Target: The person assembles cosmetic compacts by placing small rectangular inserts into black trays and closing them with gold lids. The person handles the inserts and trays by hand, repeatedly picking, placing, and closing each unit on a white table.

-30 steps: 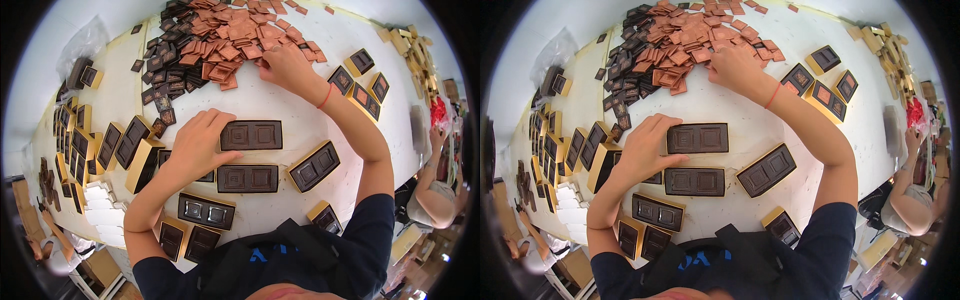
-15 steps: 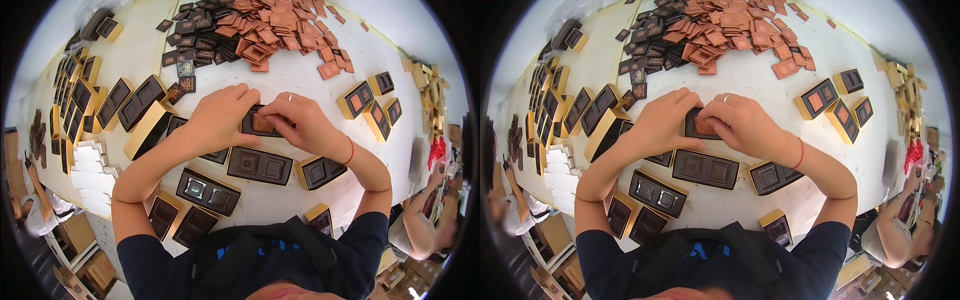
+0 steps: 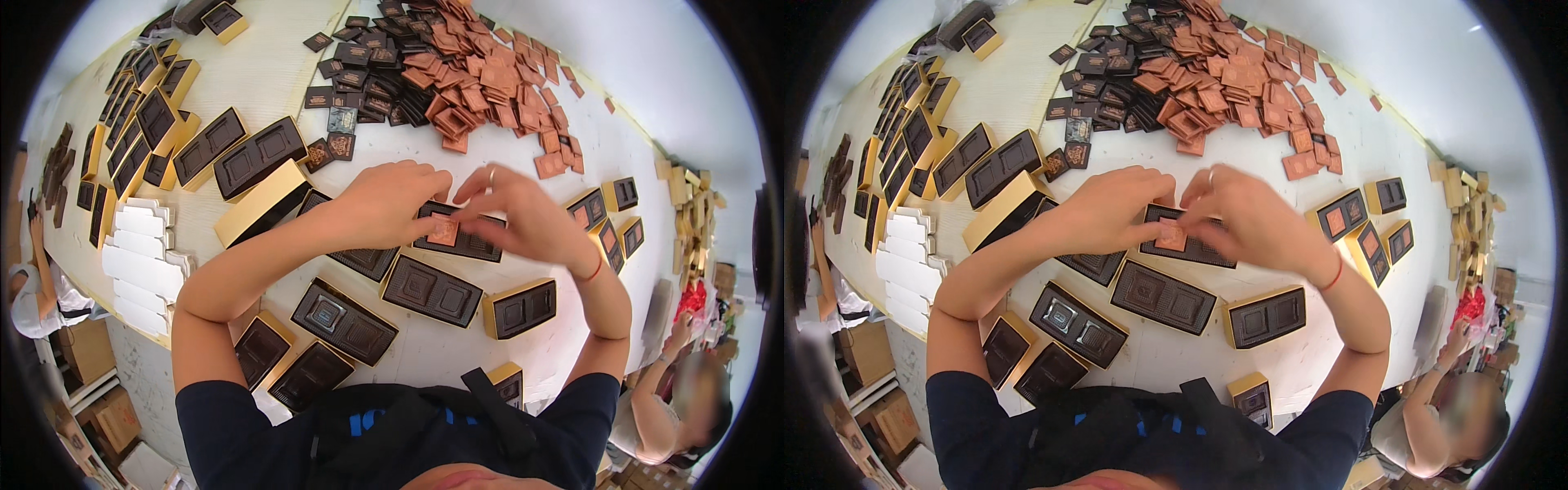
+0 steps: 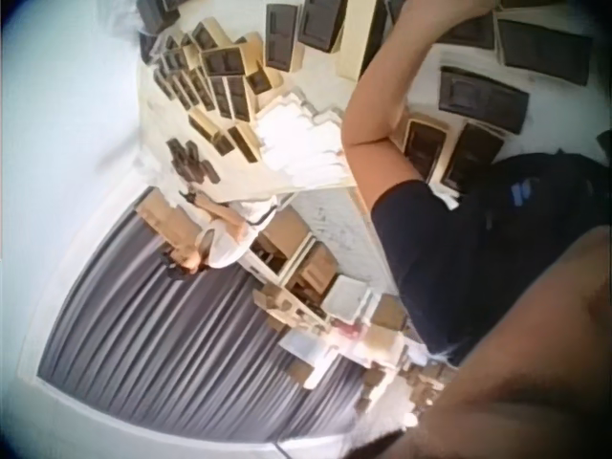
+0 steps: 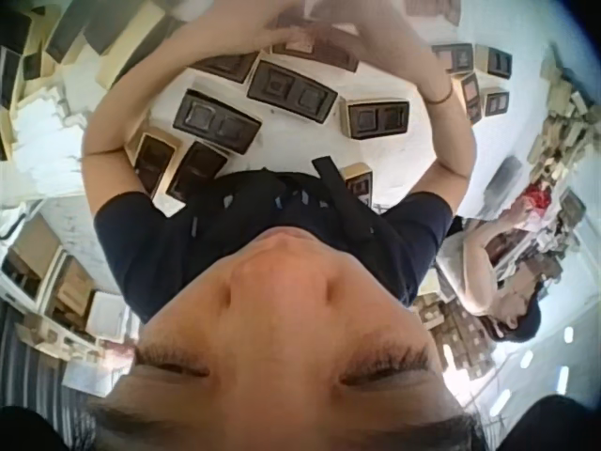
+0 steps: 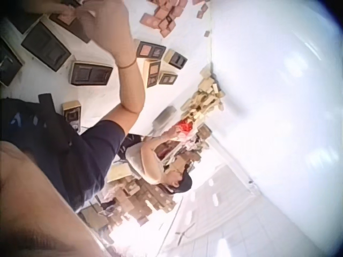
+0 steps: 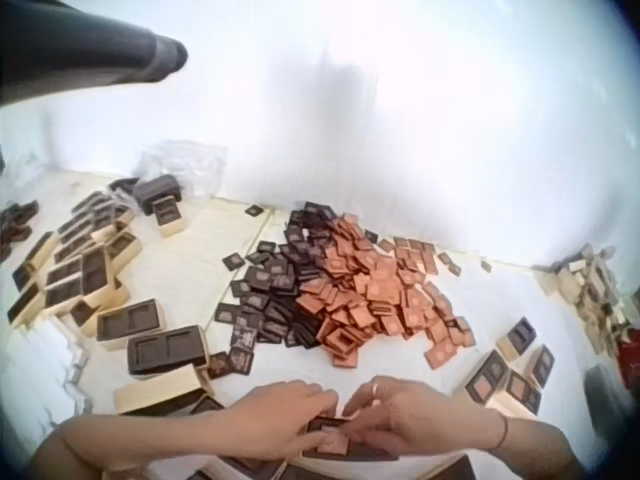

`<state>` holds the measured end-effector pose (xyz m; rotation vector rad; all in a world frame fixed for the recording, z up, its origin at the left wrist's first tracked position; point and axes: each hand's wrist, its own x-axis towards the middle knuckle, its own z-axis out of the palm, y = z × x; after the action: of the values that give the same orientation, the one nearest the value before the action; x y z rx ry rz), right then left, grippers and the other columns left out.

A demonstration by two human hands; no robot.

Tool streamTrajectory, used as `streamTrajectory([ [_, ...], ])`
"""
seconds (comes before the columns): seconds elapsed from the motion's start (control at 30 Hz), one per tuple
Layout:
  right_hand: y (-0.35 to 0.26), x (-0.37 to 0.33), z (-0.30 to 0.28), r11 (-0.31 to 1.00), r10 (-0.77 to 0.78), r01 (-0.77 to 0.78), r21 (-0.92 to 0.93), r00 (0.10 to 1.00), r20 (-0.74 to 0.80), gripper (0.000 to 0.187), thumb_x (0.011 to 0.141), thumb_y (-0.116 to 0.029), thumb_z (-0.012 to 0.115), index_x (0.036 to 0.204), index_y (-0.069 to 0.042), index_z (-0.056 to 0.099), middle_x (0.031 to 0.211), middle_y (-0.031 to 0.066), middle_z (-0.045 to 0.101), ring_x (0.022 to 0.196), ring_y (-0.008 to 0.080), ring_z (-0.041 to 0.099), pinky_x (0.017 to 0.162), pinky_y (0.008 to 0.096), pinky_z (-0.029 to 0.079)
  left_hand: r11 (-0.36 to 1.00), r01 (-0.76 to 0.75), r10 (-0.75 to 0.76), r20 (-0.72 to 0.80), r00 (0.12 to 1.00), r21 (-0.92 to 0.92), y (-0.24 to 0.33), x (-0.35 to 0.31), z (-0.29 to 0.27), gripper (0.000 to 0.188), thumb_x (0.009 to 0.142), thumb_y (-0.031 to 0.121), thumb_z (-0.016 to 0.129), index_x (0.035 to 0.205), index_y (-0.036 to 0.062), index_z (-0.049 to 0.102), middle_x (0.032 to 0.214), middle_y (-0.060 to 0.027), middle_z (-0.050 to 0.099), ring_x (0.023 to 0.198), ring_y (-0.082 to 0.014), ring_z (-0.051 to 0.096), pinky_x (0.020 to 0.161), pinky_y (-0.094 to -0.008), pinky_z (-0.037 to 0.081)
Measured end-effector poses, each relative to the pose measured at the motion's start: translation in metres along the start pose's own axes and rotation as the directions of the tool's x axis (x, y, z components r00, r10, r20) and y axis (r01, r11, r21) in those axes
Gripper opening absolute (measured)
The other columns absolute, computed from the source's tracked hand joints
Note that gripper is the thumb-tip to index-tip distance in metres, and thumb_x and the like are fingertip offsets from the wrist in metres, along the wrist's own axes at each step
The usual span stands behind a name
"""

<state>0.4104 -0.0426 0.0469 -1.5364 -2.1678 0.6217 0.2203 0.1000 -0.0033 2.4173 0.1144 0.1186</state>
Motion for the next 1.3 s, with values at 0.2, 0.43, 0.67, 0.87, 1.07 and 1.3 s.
streamTrajectory([
  [0.2,0.031,0.085,-0.001,0.969,0.036,-0.071,-0.235,0.988,-0.148,0.015,0.081,-0.004,0.066,0.096,-0.007,0.068,0.1,0.009,0.067,0.088,0.0288,0.066,0.076,0.0413,0.053,0.995,0.096,-0.095,0.116,0.989,-0.001,0.007,0.003,-0.006,0.035,0.084,0.025,0.075,0.103,0.0053,0.053,0.1,-0.0108,0.061,0.096,-0.0311,0.061,0.081,-0.0427,0.05],
  [0.43,0.061,0.089,-0.002,0.811,0.041,-0.248,-0.53,0.927,-0.372,0.007,0.082,-0.011,0.067,0.084,-0.004,0.069,0.092,0.011,0.066,0.084,0.0301,0.066,0.069,0.0417,0.055,0.994,0.05,-0.043,0.072,0.996,-0.098,-0.005,0.003,-0.001,0.036,0.083,0.027,0.077,0.1,0.0042,0.054,0.097,-0.013,0.062,0.093,-0.0321,0.062,0.079,-0.0414,0.05],
  [0.67,0.026,0.018,-0.025,0.963,0.059,-0.169,-0.208,0.891,-0.451,0.024,0.083,-0.004,0.072,0.106,-0.009,0.078,0.087,0.0069,0.064,0.069,0.0217,0.061,0.06,0.0332,0.049,0.985,0.097,-0.081,0.12,0.99,-0.14,-0.002,0.001,-0.007,0.037,0.085,0.028,0.077,0.099,0.0034,0.055,0.096,-0.0132,0.062,0.092,-0.0305,0.062,0.078,-0.0393,0.05],
  [0.87,-0.01,-0.054,0.015,0.944,-0.151,0.089,-0.318,0.973,-0.175,0.047,0.065,0.005,0.074,0.11,-0.006,0.077,0.082,0.0022,0.058,0.07,0.0169,0.058,0.057,0.0295,0.046,0.988,0.07,-0.054,0.115,0.992,-0.141,-0.005,0.005,-0.004,0.035,0.084,0.026,0.078,0.099,0.0027,0.055,0.094,-0.0138,0.063,0.091,-0.0305,0.063,0.079,-0.0386,0.051],
  [1.07,-0.009,-0.069,0.021,0.805,-0.243,0.14,-0.577,0.965,-0.104,0.047,0.066,-0.003,0.07,0.112,0.0,0.072,0.081,0.0009,0.048,0.066,0.0153,0.05,0.057,0.0283,0.046,0.981,0.064,-0.041,0.123,0.991,-0.182,-0.005,0.005,-0.007,0.035,0.084,0.028,0.077,0.097,0.0039,0.054,0.094,-0.0115,0.063,0.093,-0.0304,0.062,0.079,-0.0407,0.049],
  [1.3,-0.012,-0.071,0.02,0.854,-0.233,0.128,-0.505,0.961,-0.151,0.039,0.069,-0.002,0.073,0.107,0.001,0.071,0.084,0.0019,0.051,0.067,0.0161,0.053,0.054,0.0291,0.046,0.985,0.052,-0.035,0.108,0.994,-0.164,-0.005,0.004,-0.007,0.035,0.083,0.024,0.079,0.098,0.0027,0.054,0.094,-0.0129,0.063,0.091,-0.0306,0.062,0.08,-0.039,0.05],
])
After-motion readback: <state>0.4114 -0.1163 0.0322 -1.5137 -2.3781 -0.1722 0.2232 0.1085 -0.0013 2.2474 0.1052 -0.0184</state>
